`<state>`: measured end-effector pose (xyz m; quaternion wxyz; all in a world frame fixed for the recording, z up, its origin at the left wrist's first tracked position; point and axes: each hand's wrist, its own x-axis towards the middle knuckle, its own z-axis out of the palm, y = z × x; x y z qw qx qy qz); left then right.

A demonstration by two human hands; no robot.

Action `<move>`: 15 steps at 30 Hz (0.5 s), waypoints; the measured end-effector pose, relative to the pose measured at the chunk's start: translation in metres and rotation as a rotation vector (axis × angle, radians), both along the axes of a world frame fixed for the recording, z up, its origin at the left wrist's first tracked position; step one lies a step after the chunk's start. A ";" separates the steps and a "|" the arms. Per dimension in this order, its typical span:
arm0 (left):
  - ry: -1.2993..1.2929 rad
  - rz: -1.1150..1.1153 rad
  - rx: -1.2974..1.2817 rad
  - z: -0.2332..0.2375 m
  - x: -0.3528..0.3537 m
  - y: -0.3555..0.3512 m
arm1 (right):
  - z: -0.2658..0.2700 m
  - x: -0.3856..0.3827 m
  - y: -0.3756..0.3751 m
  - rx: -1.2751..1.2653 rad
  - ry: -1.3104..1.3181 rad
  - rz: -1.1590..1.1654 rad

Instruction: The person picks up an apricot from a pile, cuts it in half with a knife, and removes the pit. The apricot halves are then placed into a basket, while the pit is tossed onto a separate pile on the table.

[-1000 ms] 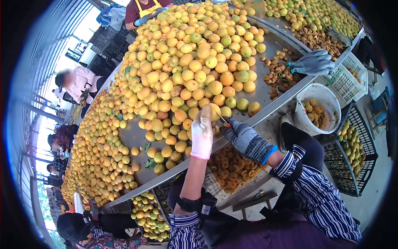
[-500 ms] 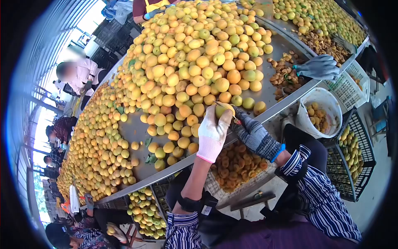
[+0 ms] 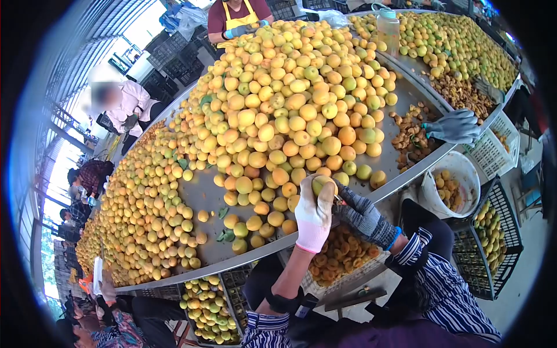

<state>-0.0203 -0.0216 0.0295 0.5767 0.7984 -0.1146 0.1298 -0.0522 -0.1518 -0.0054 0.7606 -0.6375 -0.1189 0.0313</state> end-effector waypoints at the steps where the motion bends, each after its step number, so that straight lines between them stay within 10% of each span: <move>1: -0.019 -0.012 -0.031 -0.001 0.000 0.001 | 0.003 -0.001 0.000 -0.004 0.004 0.000; 10: -0.043 -0.025 -0.096 -0.003 -0.003 0.011 | 0.019 -0.005 0.004 0.132 0.377 0.134; 15: -0.013 0.025 0.014 -0.001 0.000 0.015 | 0.011 0.003 0.005 -0.129 0.127 0.081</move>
